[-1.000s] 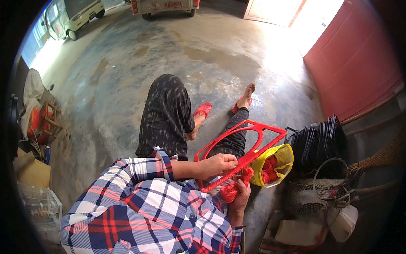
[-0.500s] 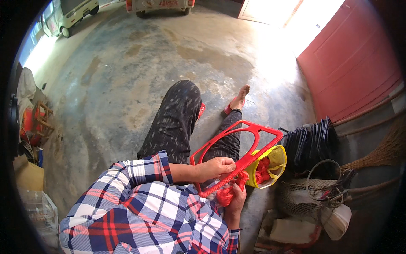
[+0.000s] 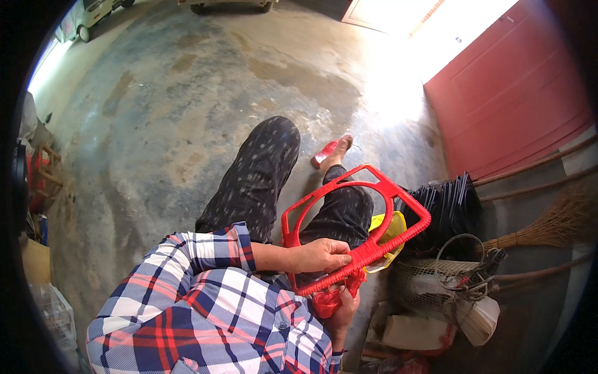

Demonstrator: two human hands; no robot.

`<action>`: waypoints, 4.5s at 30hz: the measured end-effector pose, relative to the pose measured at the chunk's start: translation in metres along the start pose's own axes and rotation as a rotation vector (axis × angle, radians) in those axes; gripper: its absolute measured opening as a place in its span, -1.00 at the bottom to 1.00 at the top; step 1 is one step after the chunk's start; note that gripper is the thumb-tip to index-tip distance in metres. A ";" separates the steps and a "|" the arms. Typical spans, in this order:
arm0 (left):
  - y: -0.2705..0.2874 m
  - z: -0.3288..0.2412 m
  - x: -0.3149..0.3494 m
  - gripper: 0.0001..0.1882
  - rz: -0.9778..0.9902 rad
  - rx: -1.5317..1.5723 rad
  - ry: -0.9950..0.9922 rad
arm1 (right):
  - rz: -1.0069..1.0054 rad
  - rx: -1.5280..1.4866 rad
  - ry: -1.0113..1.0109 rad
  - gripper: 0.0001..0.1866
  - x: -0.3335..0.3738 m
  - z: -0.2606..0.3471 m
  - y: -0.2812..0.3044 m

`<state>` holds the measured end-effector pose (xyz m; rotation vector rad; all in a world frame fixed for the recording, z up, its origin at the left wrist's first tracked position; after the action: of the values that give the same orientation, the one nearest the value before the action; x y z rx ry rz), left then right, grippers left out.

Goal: Manually wrap red string tightly around a plastic furniture frame component using a repetitive motion.

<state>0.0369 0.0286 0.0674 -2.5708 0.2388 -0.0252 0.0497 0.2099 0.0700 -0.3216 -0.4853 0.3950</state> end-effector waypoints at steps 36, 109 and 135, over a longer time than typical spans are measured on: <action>0.085 -0.072 0.073 -0.68 -0.128 0.627 -0.284 | -0.127 0.085 0.047 -0.70 -0.005 -0.008 0.020; -0.019 -0.137 -0.032 -0.82 -0.078 -0.337 -0.244 | 0.102 -0.107 0.015 -0.64 -0.001 -0.010 -0.015; 0.030 -0.058 0.016 -0.80 -0.225 0.221 0.350 | -0.035 -0.002 0.145 -0.77 0.013 0.045 -0.006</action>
<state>0.0441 -0.0295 0.1001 -2.3461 0.0687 -0.5566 0.0392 0.2197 0.1151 -0.3406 -0.3490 0.3340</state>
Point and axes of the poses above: each hand's wrist, its own x-axis away from the middle knuckle, its own y-axis out of the back of the hand, z = x × y, the point moved 1 cm from there along -x, towards the middle knuckle, and after that the axes turned 6 degrees about -y, right-handed, at the moved point
